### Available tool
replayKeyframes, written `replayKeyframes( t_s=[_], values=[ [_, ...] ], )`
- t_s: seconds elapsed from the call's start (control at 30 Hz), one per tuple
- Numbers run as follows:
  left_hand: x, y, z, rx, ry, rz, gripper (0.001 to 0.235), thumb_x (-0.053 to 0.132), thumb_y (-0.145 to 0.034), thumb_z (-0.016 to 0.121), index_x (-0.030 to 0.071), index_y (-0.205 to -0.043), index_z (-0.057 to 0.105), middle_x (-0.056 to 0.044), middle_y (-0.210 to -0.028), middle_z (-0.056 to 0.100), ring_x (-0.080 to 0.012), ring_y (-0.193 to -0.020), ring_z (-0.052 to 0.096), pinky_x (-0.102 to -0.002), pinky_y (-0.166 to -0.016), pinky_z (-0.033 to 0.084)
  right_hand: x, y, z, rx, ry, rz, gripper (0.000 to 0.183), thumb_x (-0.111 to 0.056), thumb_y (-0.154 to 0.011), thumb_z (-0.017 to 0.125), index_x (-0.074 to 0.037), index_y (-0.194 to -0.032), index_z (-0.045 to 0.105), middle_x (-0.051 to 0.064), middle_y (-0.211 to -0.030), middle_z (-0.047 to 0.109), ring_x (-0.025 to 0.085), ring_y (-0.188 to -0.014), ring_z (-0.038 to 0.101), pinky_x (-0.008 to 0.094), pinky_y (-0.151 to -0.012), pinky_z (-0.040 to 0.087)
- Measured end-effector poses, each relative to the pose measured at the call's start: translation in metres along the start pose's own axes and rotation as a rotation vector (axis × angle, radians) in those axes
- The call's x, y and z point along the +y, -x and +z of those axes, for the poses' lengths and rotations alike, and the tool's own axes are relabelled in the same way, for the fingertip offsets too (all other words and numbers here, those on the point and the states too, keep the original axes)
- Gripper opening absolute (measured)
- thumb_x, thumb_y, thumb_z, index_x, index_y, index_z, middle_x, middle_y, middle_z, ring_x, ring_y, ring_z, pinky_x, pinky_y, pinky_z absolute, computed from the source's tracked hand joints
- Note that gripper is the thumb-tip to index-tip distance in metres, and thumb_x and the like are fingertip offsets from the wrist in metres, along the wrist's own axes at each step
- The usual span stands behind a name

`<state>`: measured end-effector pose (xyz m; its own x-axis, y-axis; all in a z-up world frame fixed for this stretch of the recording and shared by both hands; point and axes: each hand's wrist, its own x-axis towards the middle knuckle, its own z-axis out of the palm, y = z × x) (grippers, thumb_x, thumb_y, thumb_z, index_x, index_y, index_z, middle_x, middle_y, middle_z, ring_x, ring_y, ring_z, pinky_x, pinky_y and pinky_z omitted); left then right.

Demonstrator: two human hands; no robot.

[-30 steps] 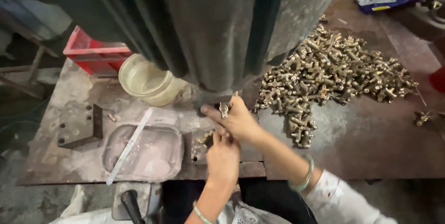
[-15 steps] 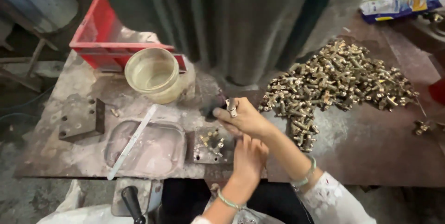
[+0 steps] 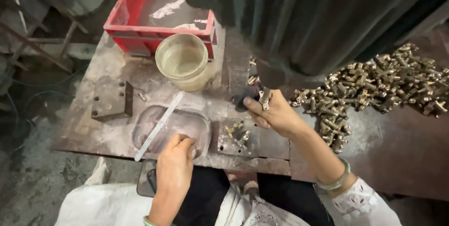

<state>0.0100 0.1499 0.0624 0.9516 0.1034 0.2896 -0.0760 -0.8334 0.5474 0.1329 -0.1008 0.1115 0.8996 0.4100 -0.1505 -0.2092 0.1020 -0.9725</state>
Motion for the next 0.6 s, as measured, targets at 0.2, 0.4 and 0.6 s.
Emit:
replayKeyframes(
  t_s=[0.2,0.4,0.6],
  values=[
    [-0.004,0.0,0.021,-0.105,-0.127,-0.069,0.011,0.005,-0.083,0.067,0.007,-0.091,0.074,-0.015,-0.094,0.068,-0.0399,-0.084,0.068,-0.049,-0.075,0.054,0.012,-0.001,0.023,0.2,-0.031,-0.041,0.033,-0.022,-0.098,0.067,-0.007,-0.073,0.051,-0.001,-0.049,0.048,0.009,-0.038,0.039,0.027,-0.036,0.027],
    [-0.024,-0.014,0.011,-0.094,0.324,-0.295,0.019,0.01,-0.078,0.08,0.005,-0.096,0.079,-0.012,-0.091,0.079,-0.0272,-0.082,0.076,-0.034,-0.073,0.058,0.028,-0.003,0.015,0.25,0.164,-0.226,0.042,-0.023,-0.103,0.067,-0.005,-0.066,0.056,-0.001,-0.051,0.053,0.008,-0.042,0.048,0.026,-0.039,0.035],
    [-0.017,0.019,0.024,-0.149,1.043,-0.582,0.021,0.003,-0.082,0.078,-0.001,-0.102,0.076,-0.008,-0.093,0.08,-0.0136,-0.086,0.074,-0.027,-0.079,0.057,0.025,-0.002,0.022,0.305,0.065,-0.167,0.046,-0.023,-0.102,0.066,-0.006,-0.062,0.054,-0.001,-0.047,0.05,0.008,-0.039,0.044,0.027,-0.036,0.031]
  ],
)
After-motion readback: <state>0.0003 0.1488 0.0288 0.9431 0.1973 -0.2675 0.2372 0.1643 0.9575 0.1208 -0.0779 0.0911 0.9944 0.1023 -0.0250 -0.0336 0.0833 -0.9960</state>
